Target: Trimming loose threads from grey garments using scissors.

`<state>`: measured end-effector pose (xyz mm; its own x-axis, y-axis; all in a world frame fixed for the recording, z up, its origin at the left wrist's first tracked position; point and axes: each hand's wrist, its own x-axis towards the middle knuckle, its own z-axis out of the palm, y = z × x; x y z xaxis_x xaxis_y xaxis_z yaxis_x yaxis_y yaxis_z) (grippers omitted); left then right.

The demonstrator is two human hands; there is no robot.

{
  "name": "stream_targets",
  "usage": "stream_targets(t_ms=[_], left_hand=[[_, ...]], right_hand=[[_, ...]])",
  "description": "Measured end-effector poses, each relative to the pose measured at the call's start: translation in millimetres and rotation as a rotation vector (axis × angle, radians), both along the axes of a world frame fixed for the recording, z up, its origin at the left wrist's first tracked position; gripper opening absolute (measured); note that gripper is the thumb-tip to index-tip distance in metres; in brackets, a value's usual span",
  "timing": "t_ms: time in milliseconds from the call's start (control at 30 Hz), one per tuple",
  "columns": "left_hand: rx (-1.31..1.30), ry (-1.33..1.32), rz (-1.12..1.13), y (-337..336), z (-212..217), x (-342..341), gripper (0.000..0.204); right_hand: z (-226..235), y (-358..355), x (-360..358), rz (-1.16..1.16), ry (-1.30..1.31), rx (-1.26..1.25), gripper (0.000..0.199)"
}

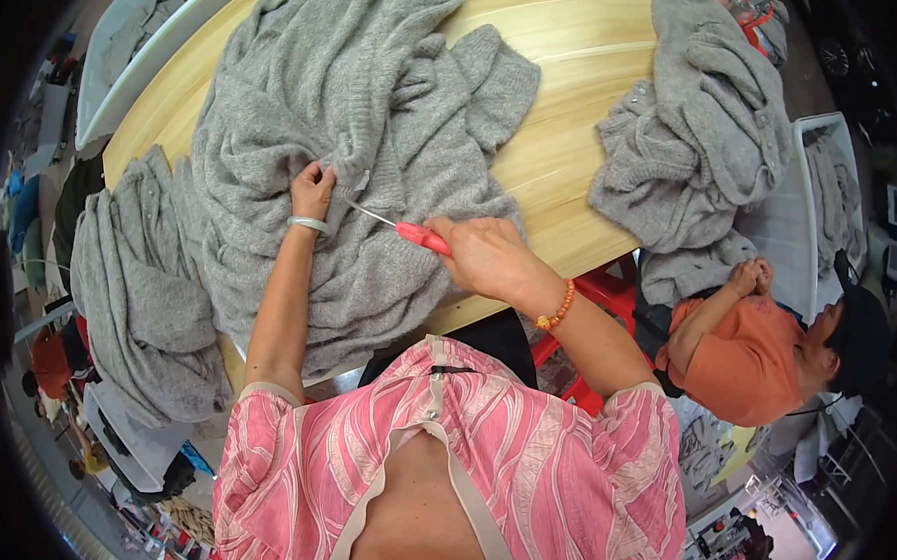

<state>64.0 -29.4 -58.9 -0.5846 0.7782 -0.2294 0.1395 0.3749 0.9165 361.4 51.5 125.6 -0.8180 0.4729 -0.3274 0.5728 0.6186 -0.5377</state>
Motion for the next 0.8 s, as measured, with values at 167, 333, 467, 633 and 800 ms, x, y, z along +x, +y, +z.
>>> stream_targets(t_ms=[167,333,467,633,800], left_hand=[[0.382,0.746,-0.117,29.5,56.6,69.6,0.031],[-0.037,0.499,-0.286,17.2,23.8,46.9,0.029],[-0.249,0.358,-0.322,48.5,52.1,38.3,0.025],[0.029,0.375,-0.033,136.2,74.3,18.1,0.040],[-0.033,-0.748,0.306,226.5,79.0,13.5,0.044]], right_hand=[[-10.6,9.6,17.9,-0.111,0.145,0.073,0.032],[3.9,12.3,25.2,-0.035,-0.129,0.025,0.035],[3.5,27.7,59.1,-0.149,0.016,-0.062,0.036],[-8.7,38.3,85.8,-0.283,0.071,-0.005,0.034],[-12.1,43.3,106.5,-0.331,0.141,0.047,0.036]])
